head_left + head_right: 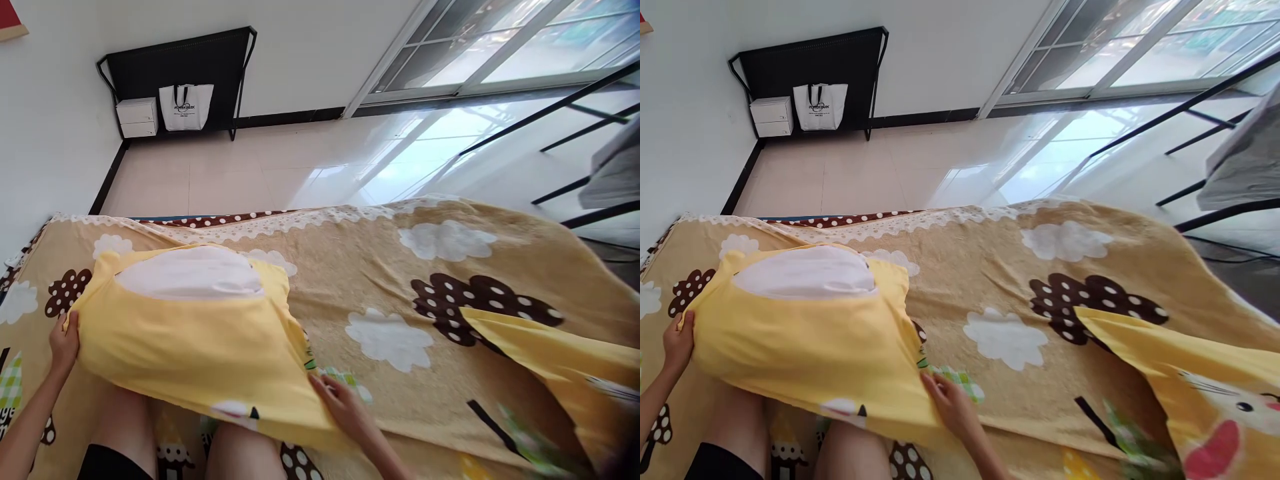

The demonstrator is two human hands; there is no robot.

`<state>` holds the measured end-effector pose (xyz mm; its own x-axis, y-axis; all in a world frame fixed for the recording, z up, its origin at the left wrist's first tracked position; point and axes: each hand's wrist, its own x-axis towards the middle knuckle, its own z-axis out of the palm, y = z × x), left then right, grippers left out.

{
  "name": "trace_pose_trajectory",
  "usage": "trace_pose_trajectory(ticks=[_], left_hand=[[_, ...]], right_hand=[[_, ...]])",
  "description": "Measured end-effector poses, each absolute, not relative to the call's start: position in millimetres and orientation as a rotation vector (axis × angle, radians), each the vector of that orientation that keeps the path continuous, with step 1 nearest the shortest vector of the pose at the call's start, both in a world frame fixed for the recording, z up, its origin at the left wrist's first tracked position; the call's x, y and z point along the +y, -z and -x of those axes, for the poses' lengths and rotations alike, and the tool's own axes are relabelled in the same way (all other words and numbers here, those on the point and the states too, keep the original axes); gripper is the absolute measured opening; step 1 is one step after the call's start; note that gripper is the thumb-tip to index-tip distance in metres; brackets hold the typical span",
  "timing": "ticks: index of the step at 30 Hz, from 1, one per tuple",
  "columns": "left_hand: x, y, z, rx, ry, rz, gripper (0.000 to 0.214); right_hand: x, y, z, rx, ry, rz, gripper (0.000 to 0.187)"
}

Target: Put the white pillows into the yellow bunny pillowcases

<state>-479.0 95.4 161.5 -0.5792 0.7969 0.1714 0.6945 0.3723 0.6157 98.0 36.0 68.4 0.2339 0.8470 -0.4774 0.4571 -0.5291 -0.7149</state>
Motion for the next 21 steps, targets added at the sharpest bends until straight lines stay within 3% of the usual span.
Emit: trace_pose_trajectory(ticks=[4, 7, 9, 11, 14, 17, 21], left_hand=[[78.3, -150.1, 519.9, 2.509, -0.419, -1.453, 0.040], [80.1, -158.0, 512.2, 2.542, -0.230, -1.679, 0.029], [88.4, -173.5, 472.2, 2.408, -0.382, -2.010, 0.034], [101.8, -190.2, 405.8, 1.866, -0.510, -2.373, 0.037], [130.8, -203.1, 287.9, 1.079, -0.386, -2.725, 0.037], [160.1, -194.0, 201.0, 1.078, -0.206, -2.773, 0.038], [171.0, -168.7, 173.2, 1.198, 0.247, -2.577, 0.060]], right_hand=[[32.7, -47.2, -93.8, -1.436, -1.071, 2.232, 0.045], [67.4, -73.1, -75.4, -1.386, -0.920, 2.163, 0.045], [101.2, -101.7, -51.7, -1.424, -0.837, 2.004, 0.046], [135.1, -127.5, -19.8, -1.526, -0.736, 1.851, 0.041], [173.8, -148.1, 27.2, -1.671, -0.543, 1.959, 0.047], [194.0, -151.6, 45.1, -1.675, -0.412, 2.263, 0.042], [200.7, -158.1, 17.3, -1.706, -0.289, 2.359, 0.033]])
